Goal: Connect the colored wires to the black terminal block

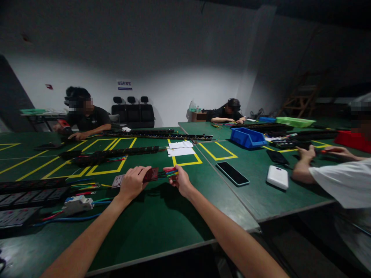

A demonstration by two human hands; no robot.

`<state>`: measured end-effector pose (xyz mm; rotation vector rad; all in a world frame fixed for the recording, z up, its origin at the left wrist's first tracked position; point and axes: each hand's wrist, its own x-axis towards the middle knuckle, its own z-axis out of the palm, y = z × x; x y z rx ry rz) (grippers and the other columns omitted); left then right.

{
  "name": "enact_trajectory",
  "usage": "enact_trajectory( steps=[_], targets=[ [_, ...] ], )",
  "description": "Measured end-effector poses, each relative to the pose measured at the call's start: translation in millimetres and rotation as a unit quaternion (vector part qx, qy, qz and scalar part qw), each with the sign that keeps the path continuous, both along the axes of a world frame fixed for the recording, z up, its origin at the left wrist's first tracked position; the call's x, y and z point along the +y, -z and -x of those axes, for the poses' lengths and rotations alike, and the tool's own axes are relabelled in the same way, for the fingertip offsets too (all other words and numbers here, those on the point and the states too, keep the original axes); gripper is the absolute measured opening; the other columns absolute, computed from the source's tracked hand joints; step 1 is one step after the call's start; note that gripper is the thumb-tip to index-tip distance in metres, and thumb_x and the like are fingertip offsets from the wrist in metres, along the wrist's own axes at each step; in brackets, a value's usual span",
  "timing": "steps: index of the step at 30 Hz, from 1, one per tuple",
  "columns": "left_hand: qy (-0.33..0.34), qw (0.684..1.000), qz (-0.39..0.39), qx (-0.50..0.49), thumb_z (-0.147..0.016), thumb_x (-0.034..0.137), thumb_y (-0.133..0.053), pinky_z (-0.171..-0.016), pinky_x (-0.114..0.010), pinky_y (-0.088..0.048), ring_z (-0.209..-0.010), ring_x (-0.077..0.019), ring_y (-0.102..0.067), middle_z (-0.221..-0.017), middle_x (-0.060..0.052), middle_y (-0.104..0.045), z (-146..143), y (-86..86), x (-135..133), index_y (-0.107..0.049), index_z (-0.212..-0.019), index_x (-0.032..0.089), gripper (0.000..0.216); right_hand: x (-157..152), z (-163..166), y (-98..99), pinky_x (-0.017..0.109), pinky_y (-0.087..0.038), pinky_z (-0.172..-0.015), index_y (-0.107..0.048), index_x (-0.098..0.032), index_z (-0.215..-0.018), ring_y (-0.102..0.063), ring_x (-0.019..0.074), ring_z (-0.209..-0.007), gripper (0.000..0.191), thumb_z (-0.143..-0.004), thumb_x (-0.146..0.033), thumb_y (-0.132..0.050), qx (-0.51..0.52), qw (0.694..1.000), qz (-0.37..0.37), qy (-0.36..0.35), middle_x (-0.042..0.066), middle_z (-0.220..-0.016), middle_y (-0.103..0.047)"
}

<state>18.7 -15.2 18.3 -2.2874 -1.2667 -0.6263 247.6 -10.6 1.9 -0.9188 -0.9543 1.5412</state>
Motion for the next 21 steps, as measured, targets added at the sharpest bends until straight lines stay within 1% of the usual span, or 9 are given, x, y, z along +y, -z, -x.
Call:
enact_trajectory(
  steps=[2,4,7,9,14,18,21],
  targets=[
    [-0.004,1.000,0.002,-0.002,-0.083,0.018,-0.065,-0.081,-0.041,-0.046,-0.098,-0.0293,-0.061,-0.112,-0.013,-0.067,0.5,-0.1,0.2,-0.058,-0.130,0.016,0.047,-0.2,-0.3,1.7,0.020,-0.025,-0.040,-0.075,-0.012,-0.105,-0.044,0.0109,-0.044,0.055,-0.093,-0.054,-0.042,-0.034,0.999,-0.033,0.008,0.002,-0.055,-0.054],
    [-0.003,1.000,0.005,-0.003,-0.083,0.018,-0.066,-0.082,-0.041,-0.046,-0.098,-0.0288,-0.061,-0.112,-0.013,-0.066,1.0,-0.4,0.3,-0.058,-0.130,0.016,0.048,-0.3,-1.2,4.1,0.020,-0.026,-0.040,-0.076,-0.012,-0.105,-0.045,0.0108,-0.045,0.058,-0.091,-0.060,-0.046,-0.075,0.993,-0.082,0.025,0.002,-0.056,-0.056],
    [0.004,1.000,0.008,-0.002,-0.084,0.015,-0.065,-0.082,-0.040,-0.046,-0.098,-0.0279,-0.061,-0.111,-0.013,-0.066,1.3,-1.0,0.2,-0.057,-0.130,0.017,0.047,-0.6,-2.5,7.0,0.021,-0.033,-0.043,-0.077,-0.013,-0.104,-0.047,0.0104,-0.049,0.057,-0.090,-0.061,-0.049,-0.121,0.980,-0.144,0.062,0.007,-0.072,-0.066],
    [0.009,1.000,0.009,-0.001,-0.084,0.015,-0.065,-0.082,-0.039,-0.046,-0.098,-0.0276,-0.062,-0.111,-0.013,-0.066,1.0,-1.1,0.1,-0.057,-0.130,0.017,0.047,-1.1,-2.8,7.6,0.023,-0.038,-0.045,-0.078,-0.014,-0.104,-0.048,0.0102,-0.051,0.055,-0.091,-0.058,-0.048,-0.133,0.975,-0.158,0.081,0.008,-0.082,-0.069],
    [0.015,1.000,0.006,0.015,-0.084,0.017,-0.066,-0.081,-0.040,-0.046,-0.098,-0.0282,-0.061,-0.110,-0.013,-0.066,0.7,-0.7,0.2,-0.057,-0.131,0.016,0.047,-1.4,-2.8,8.7,0.024,-0.042,-0.046,-0.077,-0.015,-0.107,-0.050,0.0102,-0.052,0.053,-0.094,-0.054,-0.044,-0.179,0.957,-0.198,0.111,0.009,-0.091,-0.070],
    [0.020,1.000,0.010,0.005,-0.083,0.017,-0.067,-0.081,-0.040,-0.046,-0.098,-0.0278,-0.061,-0.110,-0.012,-0.066,1.6,-0.3,0.4,-0.057,-0.131,0.017,0.049,0.5,-4.6,11.1,0.023,-0.041,-0.046,-0.077,-0.015,-0.107,-0.049,0.0105,-0.053,0.056,-0.095,-0.057,-0.043,-0.188,0.953,-0.208,0.112,0.009,-0.088,-0.069],
    [0.015,1.000,0.010,-0.007,-0.083,0.017,-0.066,-0.083,-0.040,-0.045,-0.099,-0.0276,-0.060,-0.112,-0.013,-0.065,2.1,0.2,0.7,-0.056,-0.132,0.017,0.050,-0.6,-6.4,8.7,0.022,-0.038,-0.045,-0.076,-0.015,-0.109,-0.048,0.0101,-0.052,0.059,-0.093,-0.062,-0.044,-0.170,0.960,-0.205,0.088,0.007,-0.082,-0.067]
  ],
)
